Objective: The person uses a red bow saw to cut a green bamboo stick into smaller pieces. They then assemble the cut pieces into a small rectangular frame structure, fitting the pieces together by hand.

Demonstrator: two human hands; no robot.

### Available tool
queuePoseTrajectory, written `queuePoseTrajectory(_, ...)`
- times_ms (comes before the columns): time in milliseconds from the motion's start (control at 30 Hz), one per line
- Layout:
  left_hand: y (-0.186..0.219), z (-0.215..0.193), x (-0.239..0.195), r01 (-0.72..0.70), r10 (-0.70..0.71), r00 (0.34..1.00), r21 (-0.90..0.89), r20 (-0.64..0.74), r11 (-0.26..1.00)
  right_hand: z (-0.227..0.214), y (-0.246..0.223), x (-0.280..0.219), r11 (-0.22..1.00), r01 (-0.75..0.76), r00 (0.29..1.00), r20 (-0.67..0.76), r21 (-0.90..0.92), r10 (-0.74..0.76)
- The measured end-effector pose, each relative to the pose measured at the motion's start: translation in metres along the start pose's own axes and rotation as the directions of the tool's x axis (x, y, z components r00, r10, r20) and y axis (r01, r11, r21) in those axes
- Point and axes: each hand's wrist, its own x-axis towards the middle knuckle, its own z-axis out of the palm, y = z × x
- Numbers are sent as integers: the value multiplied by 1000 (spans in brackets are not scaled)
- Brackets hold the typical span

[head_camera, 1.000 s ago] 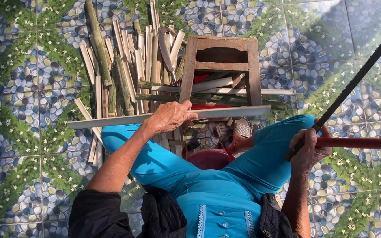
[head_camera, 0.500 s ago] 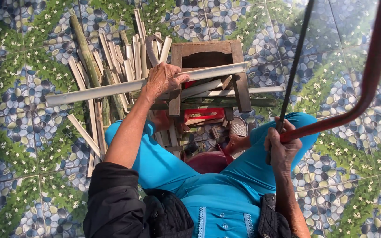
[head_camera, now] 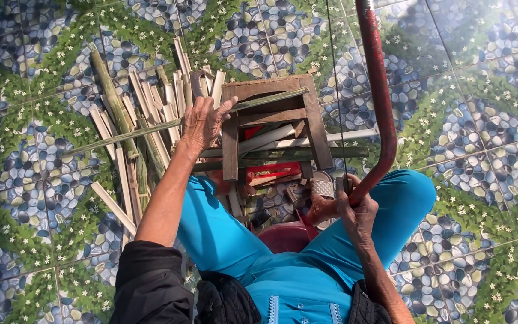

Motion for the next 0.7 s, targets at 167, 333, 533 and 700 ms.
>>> queuePoseTrajectory(167,-21,23,-4,-39,39,999,11,27,999,6,7,-9,999,-23,999,27,-24,23)
queuePoseTrajectory(333,-25,5,0,-57,59,996,-29,71,998,7,6,-13,999,-50,997,64,-18,51)
queuePoseTrajectory(533,-29,5,7,7,13,982,-103,191,995,14,-2,-17,997,-5,999,49,-71,8)
queuePoseTrajectory(700,-40,22,7,22,3,973,-105,230,994,17,-26,-14,991,12,996,90,-135,0)
